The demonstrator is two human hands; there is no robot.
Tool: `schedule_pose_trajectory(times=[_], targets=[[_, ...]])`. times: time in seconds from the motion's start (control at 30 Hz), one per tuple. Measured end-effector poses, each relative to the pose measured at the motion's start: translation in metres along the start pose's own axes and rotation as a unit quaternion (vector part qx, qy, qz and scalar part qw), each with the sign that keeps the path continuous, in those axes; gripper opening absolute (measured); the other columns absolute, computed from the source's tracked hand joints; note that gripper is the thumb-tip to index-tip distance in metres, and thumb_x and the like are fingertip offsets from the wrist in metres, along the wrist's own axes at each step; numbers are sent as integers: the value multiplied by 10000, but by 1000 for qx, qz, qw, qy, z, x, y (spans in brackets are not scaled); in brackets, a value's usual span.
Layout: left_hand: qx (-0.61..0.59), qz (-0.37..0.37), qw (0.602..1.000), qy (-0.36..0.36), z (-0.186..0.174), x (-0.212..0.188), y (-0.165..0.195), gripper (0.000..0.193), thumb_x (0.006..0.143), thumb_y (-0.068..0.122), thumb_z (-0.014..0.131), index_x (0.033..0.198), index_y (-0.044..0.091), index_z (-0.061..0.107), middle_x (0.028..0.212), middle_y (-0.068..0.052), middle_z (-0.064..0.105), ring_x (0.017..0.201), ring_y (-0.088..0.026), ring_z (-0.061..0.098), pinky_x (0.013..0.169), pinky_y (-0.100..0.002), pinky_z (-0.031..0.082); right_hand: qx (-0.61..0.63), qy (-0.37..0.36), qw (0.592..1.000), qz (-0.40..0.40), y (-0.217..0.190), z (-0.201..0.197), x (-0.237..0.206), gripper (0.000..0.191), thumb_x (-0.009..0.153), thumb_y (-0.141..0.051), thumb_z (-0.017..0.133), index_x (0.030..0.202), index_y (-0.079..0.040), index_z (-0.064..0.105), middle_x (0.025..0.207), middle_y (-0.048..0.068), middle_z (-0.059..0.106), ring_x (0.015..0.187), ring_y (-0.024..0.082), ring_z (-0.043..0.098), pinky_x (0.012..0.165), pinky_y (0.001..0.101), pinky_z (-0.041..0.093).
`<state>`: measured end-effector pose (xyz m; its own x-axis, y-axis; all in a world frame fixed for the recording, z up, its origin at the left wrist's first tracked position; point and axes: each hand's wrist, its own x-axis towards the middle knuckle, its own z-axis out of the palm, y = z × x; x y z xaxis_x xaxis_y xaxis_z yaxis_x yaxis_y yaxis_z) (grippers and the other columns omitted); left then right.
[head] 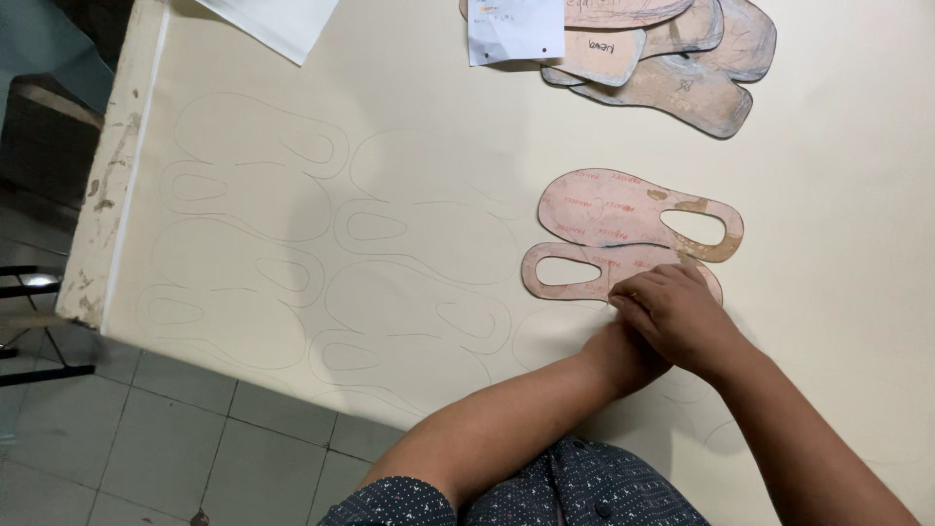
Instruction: The person places pink shoe-shaped templates on a large sheet of light-colored material and traces their outlines with a pencil. They then gather the templates, move to a different area, and use a ruler to mark lines on a roll of light blue material.
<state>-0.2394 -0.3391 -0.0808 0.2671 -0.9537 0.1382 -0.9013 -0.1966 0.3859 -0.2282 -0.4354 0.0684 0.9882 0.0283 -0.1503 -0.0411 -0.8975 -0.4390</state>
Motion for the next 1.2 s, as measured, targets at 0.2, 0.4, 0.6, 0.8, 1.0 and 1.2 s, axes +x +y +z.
schedule_pose_trajectory(times=[0.2,0.4,0.6,0.8,1.0,1.2], targets=[[-46,-41,998,24,-23,0,-1,379,995,177,487,1342,57,582,1365,-187,595,1243,-322,571,1065,-467,442,-75,-12,996,-49,-7,5,5,176,880,-222,633,978,-147,759,954,26,757,1014,230,666,1112,455,365],[10,-82,987,138,-18,3,3,511,1027,325,435,1429,16,502,1394,-220,593,1290,-352,579,1167,-493,398,-46,-33,992,-113,-32,24,39,155,888,-185,633,993,-136,737,942,40,746,979,255,670,1116,453,387],[44,-95,988,113,-5,11,5,652,1001,408,360,1463,-50,405,1349,-286,605,1272,-379,594,1149,-503,359,33,-27,988,-147,-49,34,72,125,955,-201,633,976,-105,711,921,57,742,933,251,681,1059,422,439],[-53,-106,991,-67,-29,17,6,567,1034,322,382,1481,-24,417,1400,-246,584,1320,-349,574,1162,-483,372,36,51,990,-130,-40,30,82,137,939,-166,639,1015,-90,724,895,91,734,946,288,676,1083,468,412],[-16,-95,994,-44,-68,14,5,459,1011,224,435,1426,38,494,1432,-193,559,1335,-331,552,1134,-498,391,-29,81,994,-73,-18,8,64,156,957,-199,637,1016,-97,739,938,82,751,956,286,677,1079,467,413],[-106,-110,987,-51,-85,4,10,402,999,176,471,1379,68,547,1445,-172,559,1349,-331,547,1110,-516,424,-43,49,998,-9,-5,-8,53,164,940,-205,642,958,-111,775,868,45,762,848,265,673,1026,442,452]])
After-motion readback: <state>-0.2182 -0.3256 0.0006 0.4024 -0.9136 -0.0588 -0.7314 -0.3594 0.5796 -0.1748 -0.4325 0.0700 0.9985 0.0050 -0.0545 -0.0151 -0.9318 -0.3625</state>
